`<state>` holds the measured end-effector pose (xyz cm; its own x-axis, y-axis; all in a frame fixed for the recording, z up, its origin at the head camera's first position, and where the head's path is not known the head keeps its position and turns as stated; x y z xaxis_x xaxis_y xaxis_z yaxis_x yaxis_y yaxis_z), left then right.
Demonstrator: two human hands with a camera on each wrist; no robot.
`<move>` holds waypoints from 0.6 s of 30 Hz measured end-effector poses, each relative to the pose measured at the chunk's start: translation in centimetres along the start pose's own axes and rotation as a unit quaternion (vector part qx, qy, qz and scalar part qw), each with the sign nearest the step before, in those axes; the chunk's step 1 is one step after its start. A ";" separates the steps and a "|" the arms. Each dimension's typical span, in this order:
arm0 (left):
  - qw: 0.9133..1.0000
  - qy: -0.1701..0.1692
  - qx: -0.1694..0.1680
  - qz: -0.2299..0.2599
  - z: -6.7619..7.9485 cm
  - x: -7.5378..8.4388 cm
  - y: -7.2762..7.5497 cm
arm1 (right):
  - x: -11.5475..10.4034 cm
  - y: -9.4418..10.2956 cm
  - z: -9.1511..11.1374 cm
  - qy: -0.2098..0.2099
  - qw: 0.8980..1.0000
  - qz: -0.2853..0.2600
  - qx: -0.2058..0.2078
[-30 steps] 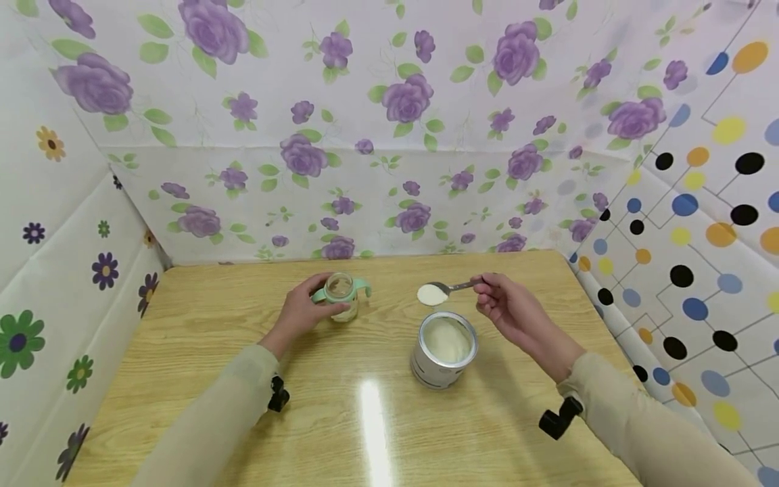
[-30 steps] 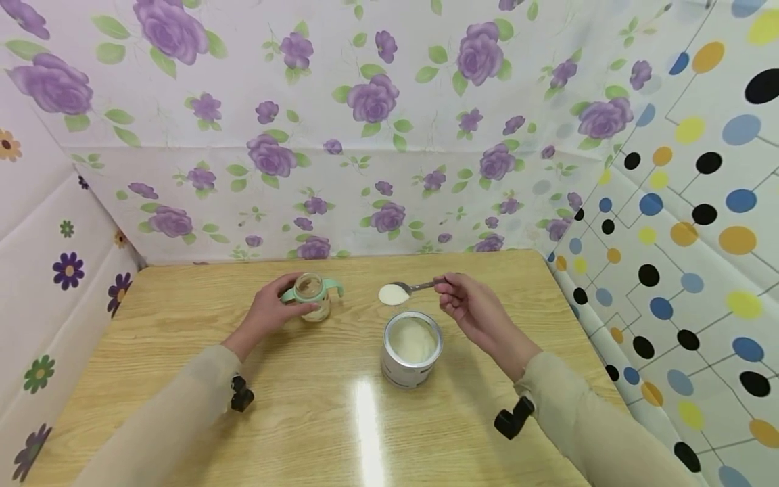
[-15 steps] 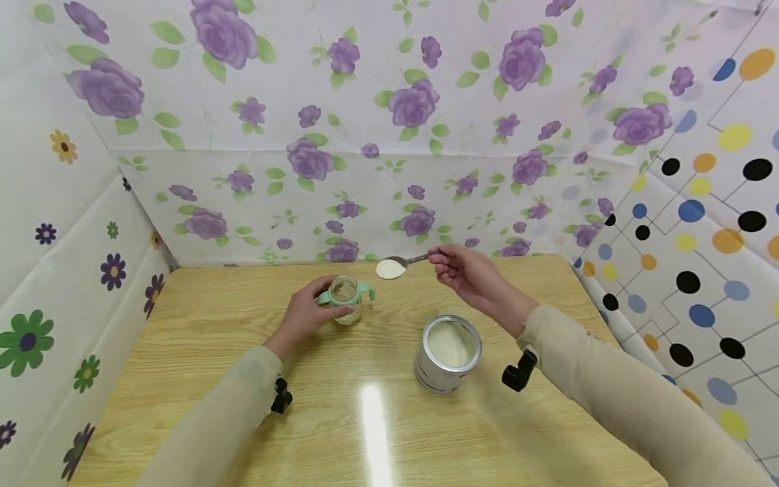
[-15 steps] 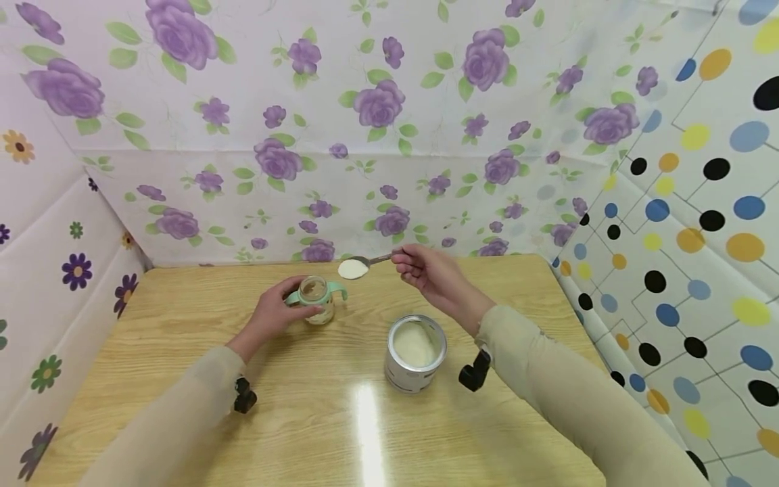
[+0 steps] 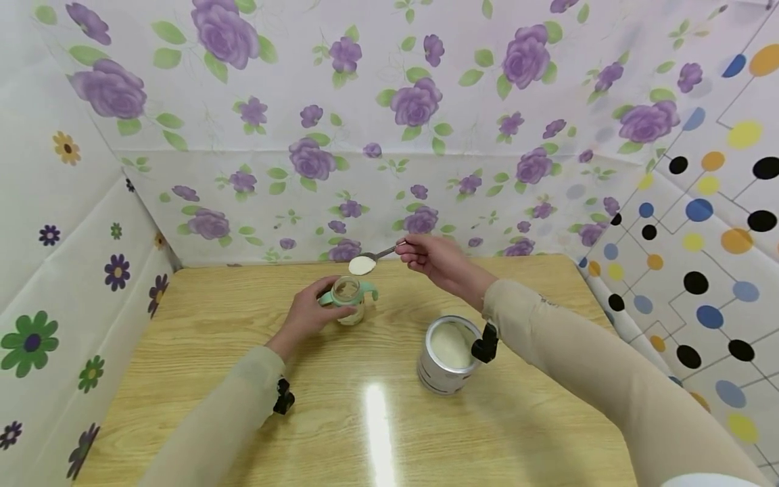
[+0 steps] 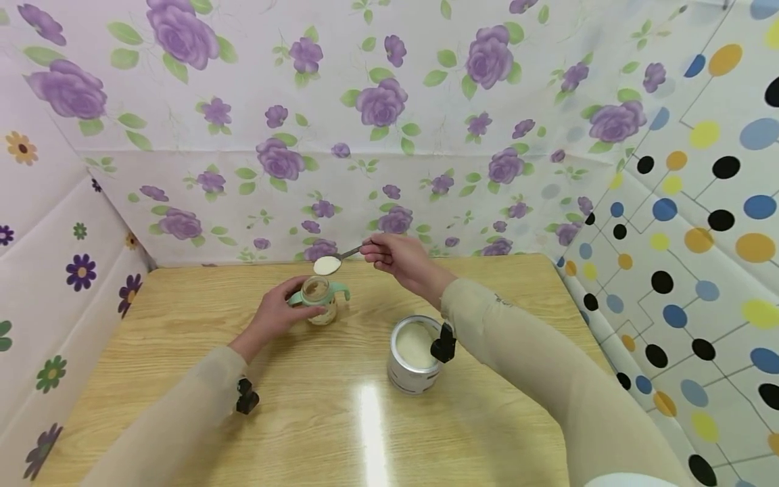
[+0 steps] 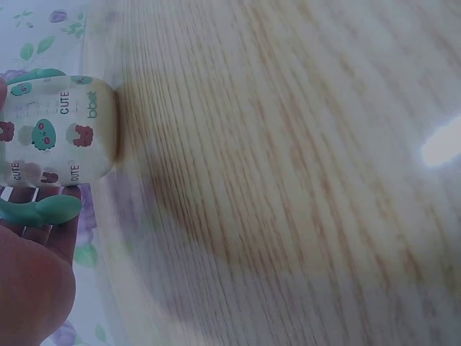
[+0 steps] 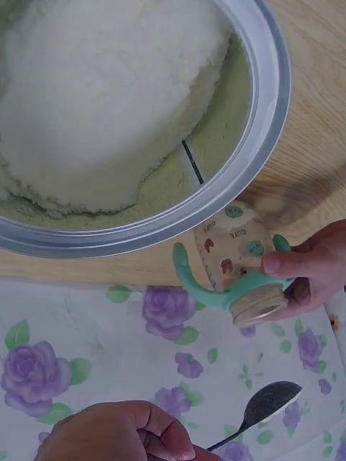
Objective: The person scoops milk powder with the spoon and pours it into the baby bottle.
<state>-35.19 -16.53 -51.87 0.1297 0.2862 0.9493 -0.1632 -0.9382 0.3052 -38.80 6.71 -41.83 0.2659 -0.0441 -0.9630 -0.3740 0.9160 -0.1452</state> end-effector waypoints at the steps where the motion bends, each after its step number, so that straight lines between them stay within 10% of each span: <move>1: 1.000 -0.001 0.000 0.000 0.0 0.1 0.0 | 0.1 -0.1 -0.2 -0.001 1.000 0.004 0.001; 18: 1.000 0.002 0.005 0.000 -0.2 0.0 0.0 | 1.7 -1.5 -3.0 -0.002 0.995 0.099 -0.014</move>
<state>-35.38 -16.50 -51.83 0.1265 0.2872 0.9495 -0.1538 -0.9399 0.3048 -40.42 4.06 -43.92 0.1879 0.1379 -0.9725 -0.4440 0.8951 0.0412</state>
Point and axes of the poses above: each hand's wrist, its own z-axis away from the middle knuckle, its own y-axis out of the back of the hand, x = y × z, the point moved 10 cm from there along -z, towards the middle knuckle, and after that the axes turned 9 degrees about z, right-handed, at the moved point
